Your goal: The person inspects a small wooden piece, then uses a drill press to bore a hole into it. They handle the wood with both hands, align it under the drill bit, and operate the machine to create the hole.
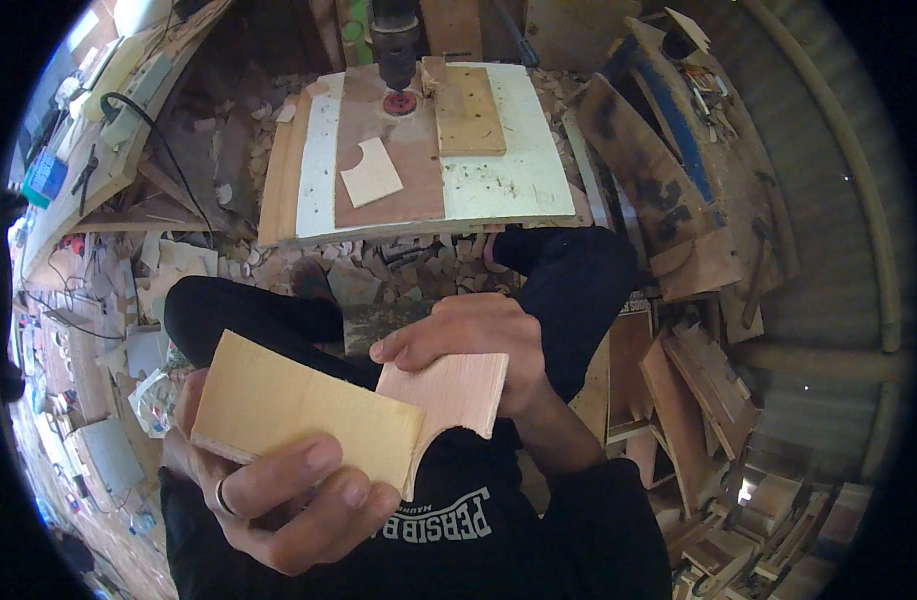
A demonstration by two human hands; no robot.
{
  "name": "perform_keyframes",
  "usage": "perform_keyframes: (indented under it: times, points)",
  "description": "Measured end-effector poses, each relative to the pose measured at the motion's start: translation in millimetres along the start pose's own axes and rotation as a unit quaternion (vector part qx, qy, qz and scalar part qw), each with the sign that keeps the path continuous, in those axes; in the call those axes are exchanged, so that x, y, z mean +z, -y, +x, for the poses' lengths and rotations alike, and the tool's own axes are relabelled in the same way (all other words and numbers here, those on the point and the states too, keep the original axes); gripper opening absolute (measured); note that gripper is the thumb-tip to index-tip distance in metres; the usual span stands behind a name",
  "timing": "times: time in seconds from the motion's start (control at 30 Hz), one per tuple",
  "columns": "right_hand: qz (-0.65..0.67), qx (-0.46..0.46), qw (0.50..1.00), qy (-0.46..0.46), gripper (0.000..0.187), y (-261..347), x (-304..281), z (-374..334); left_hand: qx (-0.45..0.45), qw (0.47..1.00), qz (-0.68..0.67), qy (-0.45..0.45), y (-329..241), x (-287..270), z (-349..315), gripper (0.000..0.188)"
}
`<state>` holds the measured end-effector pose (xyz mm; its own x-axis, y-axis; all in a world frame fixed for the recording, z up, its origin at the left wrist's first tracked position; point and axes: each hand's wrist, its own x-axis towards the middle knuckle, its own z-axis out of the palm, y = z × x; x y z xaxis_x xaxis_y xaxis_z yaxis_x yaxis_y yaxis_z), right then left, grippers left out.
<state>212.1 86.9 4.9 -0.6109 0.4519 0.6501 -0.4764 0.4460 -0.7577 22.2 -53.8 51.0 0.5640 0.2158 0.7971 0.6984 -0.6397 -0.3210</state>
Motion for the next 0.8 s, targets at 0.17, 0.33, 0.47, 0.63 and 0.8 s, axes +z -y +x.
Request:
perform_keyframes:
  times: [0.17,0.33,0.47,0.63,0.8]
  points:
    - [-0.004,-0.005,1.0,0.001,0.031,-4,-2,-1,-0.024,1.0,-0.001,-0.009,2,4,5,0.029]
    - [-0.027,0.021,0.999,-0.027,0.02,-13,0,-3,-0.137,0.987,-0.075,0.047,5,0,-1,0.042]
    - [-0.11,0.156,0.982,-0.004,0.011,-28,-21,-8,-0.337,0.921,-0.184,0.066,19,22,-36,0.053]
    - [-0.186,0.393,0.886,-0.158,0.021,-96,-83,5,-0.515,0.834,-0.197,-0.011,18,54,-97,0.075]
    - [-0.519,0.394,0.751,-0.109,0.029,-126,-108,7,-0.589,0.755,-0.278,-0.078,9,62,-123,0.08]
